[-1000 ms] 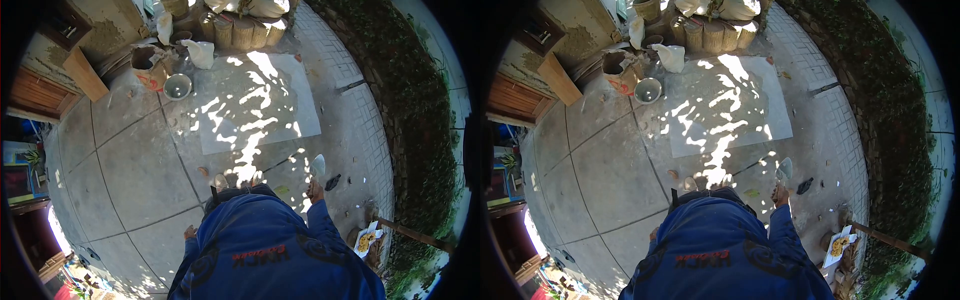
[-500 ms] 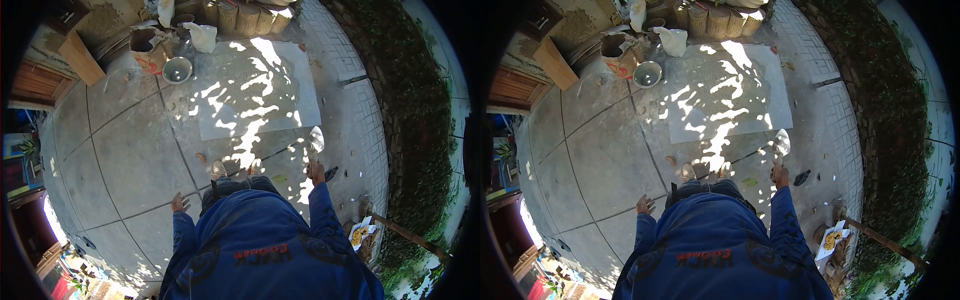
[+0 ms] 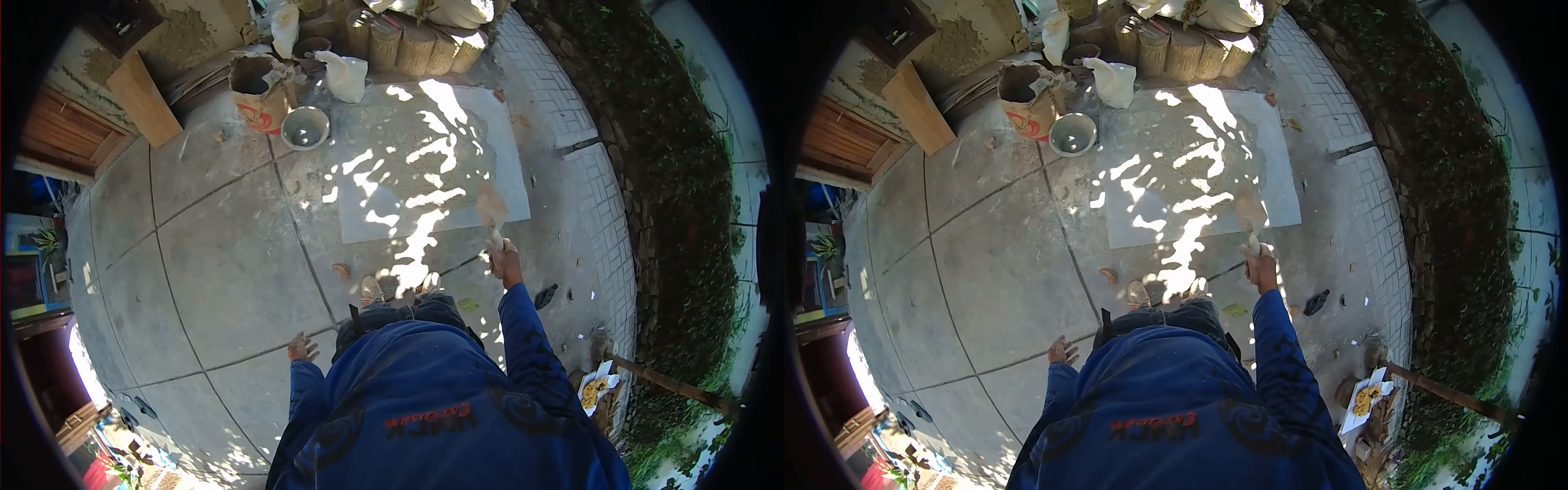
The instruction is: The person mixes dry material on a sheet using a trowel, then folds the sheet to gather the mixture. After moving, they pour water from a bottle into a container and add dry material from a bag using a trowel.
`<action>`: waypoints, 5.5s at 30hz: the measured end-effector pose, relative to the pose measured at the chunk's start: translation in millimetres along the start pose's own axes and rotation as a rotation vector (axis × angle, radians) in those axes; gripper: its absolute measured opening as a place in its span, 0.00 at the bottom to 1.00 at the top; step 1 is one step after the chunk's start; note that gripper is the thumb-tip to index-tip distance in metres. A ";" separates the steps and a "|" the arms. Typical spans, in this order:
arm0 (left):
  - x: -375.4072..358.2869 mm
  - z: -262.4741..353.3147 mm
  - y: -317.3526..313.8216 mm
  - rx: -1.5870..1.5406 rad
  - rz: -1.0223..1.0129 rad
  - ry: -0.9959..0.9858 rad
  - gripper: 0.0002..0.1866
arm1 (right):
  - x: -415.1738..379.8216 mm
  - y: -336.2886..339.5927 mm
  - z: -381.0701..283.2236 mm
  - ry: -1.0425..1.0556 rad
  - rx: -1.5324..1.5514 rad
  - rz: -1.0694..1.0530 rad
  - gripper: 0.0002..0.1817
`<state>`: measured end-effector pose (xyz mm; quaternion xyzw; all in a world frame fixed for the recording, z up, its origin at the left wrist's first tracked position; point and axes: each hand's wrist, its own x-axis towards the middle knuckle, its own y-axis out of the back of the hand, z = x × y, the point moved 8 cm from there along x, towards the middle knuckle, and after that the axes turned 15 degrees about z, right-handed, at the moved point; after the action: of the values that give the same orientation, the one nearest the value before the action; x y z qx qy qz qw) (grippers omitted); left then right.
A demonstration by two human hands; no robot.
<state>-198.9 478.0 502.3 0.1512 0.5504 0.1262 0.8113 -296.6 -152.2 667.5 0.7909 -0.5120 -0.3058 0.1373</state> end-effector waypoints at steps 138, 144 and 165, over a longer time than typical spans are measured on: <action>390.1 1057.7 78.2 0.694 -0.092 -0.319 0.26 | -159.4 -711.5 -249.2 -1.168 0.768 0.795 0.11; 383.4 1077.2 84.0 0.618 0.019 -0.303 0.28 | -161.9 -717.2 -203.1 -1.239 0.790 0.821 0.12; 348.1 1116.3 -13.3 0.630 -0.066 -0.479 0.23 | -168.3 -727.8 -172.8 -1.229 0.933 0.875 0.14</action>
<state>967.2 476.2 588.3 0.4002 0.3620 -0.1137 0.8342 290.9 300.5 473.3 0.1957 -0.8241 -0.3570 -0.3938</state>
